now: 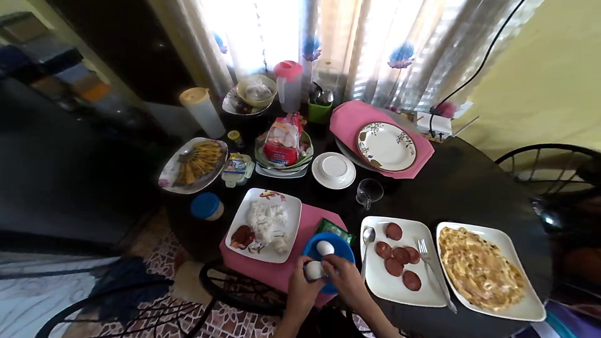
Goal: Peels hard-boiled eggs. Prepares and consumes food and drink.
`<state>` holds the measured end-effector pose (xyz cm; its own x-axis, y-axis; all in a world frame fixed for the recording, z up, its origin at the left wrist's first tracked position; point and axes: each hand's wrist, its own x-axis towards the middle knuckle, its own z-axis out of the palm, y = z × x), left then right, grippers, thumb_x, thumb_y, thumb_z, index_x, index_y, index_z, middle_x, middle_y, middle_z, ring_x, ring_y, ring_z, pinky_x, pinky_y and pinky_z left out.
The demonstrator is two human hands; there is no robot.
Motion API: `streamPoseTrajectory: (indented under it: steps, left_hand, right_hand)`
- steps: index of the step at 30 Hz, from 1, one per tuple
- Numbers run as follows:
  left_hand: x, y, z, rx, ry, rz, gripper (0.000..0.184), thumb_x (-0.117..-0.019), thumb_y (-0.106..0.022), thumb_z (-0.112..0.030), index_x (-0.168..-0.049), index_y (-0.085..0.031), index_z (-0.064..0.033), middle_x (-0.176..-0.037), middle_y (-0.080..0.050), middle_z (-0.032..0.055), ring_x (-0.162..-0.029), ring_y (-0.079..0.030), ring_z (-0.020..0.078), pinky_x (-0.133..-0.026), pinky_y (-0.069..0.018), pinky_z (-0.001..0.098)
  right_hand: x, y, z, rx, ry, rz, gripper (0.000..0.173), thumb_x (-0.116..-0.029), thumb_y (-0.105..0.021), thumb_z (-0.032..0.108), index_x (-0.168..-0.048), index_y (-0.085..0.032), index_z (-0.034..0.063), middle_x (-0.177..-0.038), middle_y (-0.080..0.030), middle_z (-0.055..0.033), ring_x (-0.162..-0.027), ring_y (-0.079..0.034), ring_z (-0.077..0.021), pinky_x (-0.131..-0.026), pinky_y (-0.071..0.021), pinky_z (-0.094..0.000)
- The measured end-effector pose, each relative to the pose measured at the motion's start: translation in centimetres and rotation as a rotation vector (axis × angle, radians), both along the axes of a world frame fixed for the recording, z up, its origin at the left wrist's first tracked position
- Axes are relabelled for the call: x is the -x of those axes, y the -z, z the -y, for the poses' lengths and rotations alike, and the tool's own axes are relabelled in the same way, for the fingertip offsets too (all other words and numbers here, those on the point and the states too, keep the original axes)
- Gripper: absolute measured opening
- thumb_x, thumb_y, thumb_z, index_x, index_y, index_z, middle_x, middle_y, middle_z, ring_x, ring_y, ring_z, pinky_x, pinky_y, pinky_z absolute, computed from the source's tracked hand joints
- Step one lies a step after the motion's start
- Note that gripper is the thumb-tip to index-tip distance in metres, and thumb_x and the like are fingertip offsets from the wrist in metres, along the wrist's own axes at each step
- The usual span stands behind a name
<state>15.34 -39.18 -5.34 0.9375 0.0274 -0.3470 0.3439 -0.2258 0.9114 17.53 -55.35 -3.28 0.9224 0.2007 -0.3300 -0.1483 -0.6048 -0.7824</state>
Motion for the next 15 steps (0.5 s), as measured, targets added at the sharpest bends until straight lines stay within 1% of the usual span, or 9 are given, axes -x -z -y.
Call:
streamPoseTrajectory:
  steps: [1,3,4,5,6,7,9,11,15]
  left_hand:
    - [-0.01,-0.13,0.1,-0.022,-0.006,-0.004,0.065,-0.0772,-0.088,-0.019,-0.129,-0.056,0.0045,-0.116,-0.068,0.0194,-0.102,-0.069,0.0262,-0.09,-0.0588,0.0421]
    - [-0.13,-0.53,0.35,-0.055,-0.011,0.01,0.063,-0.0785,-0.086,-0.018,-0.129,-0.055,0.0044,-0.114,-0.067,0.0193,-0.1,-0.069,0.0264,-0.088,-0.0587,0.0426]
    - [-0.21,-0.71,0.43,-0.058,-0.004,0.021,0.063,-0.0791,-0.085,-0.016,-0.13,-0.054,0.005,-0.117,-0.066,0.0203,-0.102,-0.068,0.0271,-0.089,-0.0579,0.0427]
    - [-0.26,-0.79,0.46,-0.056,0.009,0.035,0.064,-0.0792,-0.083,-0.014,-0.133,-0.054,0.0055,-0.121,-0.065,0.0213,-0.107,-0.067,0.0277,-0.092,-0.0571,0.0426]
    - [-0.29,-0.77,0.42,-0.045,0.027,0.042,0.066,-0.0789,-0.083,-0.013,-0.135,-0.054,0.0048,-0.125,-0.063,0.0217,-0.111,-0.066,0.028,-0.095,-0.0562,0.0422]
    - [-0.27,-0.7,0.36,-0.026,0.043,0.046,0.066,-0.0785,-0.084,-0.012,-0.136,-0.055,0.0039,-0.129,-0.062,0.0219,-0.114,-0.065,0.028,-0.096,-0.0561,0.0417]
    - [-0.13,-0.46,0.25,0.017,0.07,0.058,0.063,-0.0792,-0.083,-0.011,-0.135,-0.057,0.0026,-0.133,-0.06,0.0218,-0.117,-0.065,0.027,-0.097,-0.0568,0.04]
    - [-0.02,-0.39,0.27,0.048,0.084,0.064,0.059,-0.0808,-0.081,-0.008,-0.134,-0.058,0.0024,-0.133,-0.061,0.0212,-0.115,-0.066,0.026,-0.095,-0.0582,0.0385]
    - [-0.04,-0.63,0.28,0.091,0.087,0.048,0.055,-0.083,-0.077,-0.002,-0.135,-0.059,0.0017,-0.136,-0.06,0.0204,-0.115,-0.067,0.0251,-0.094,-0.0595,0.0377]
  right_hand:
    - [0.13,0.1,-0.14,-0.024,-0.01,-0.008,0.042,-0.1062,-0.05,0.037,-0.123,-0.07,0.0039,-0.107,-0.074,-0.0155,-0.1,-0.071,-0.0298,-0.094,-0.055,-0.0515]
    - [0.42,0.38,-0.55,-0.085,0.008,-0.007,0.041,-0.1052,-0.053,0.034,-0.124,-0.069,0.0012,-0.098,-0.074,-0.0161,-0.089,-0.073,-0.028,-0.087,-0.0577,-0.0483]
    - [0.56,0.55,-0.74,-0.117,0.031,0.0,0.039,-0.105,-0.054,0.031,-0.123,-0.069,-0.0003,-0.094,-0.073,-0.0163,-0.084,-0.072,-0.0271,-0.083,-0.0583,-0.0465]
    - [0.62,0.66,-0.86,-0.137,0.054,0.002,0.037,-0.1052,-0.053,0.028,-0.123,-0.069,-0.0008,-0.093,-0.073,-0.0164,-0.083,-0.072,-0.0263,-0.082,-0.0586,-0.0452]
    - [0.64,0.67,-0.91,-0.143,0.072,0.008,0.036,-0.1058,-0.052,0.026,-0.123,-0.069,-0.0008,-0.094,-0.073,-0.0166,-0.085,-0.072,-0.0259,-0.083,-0.0587,-0.0445]
    - [0.63,0.58,-0.91,-0.142,0.082,0.017,0.036,-0.1067,-0.05,0.023,-0.123,-0.069,-0.0013,-0.098,-0.074,-0.0175,-0.09,-0.072,-0.0263,-0.087,-0.0578,-0.0446]
    - [0.64,0.35,-0.83,-0.112,0.081,0.051,0.035,-0.1075,-0.046,0.018,-0.122,-0.07,-0.0032,-0.104,-0.074,-0.0196,-0.098,-0.073,-0.0286,-0.094,-0.056,-0.0457]
    - [0.6,0.26,-0.7,-0.081,0.066,0.085,0.034,-0.1072,-0.045,0.015,-0.119,-0.07,-0.0043,-0.103,-0.074,-0.0206,-0.098,-0.072,-0.0301,-0.093,-0.0559,-0.0459]
    - [0.31,-0.03,-0.53,-0.03,0.032,0.072,0.034,-0.1068,-0.044,0.013,-0.121,-0.069,-0.0052,-0.102,-0.073,-0.0221,-0.095,-0.072,-0.0324,-0.092,-0.0562,-0.0473]
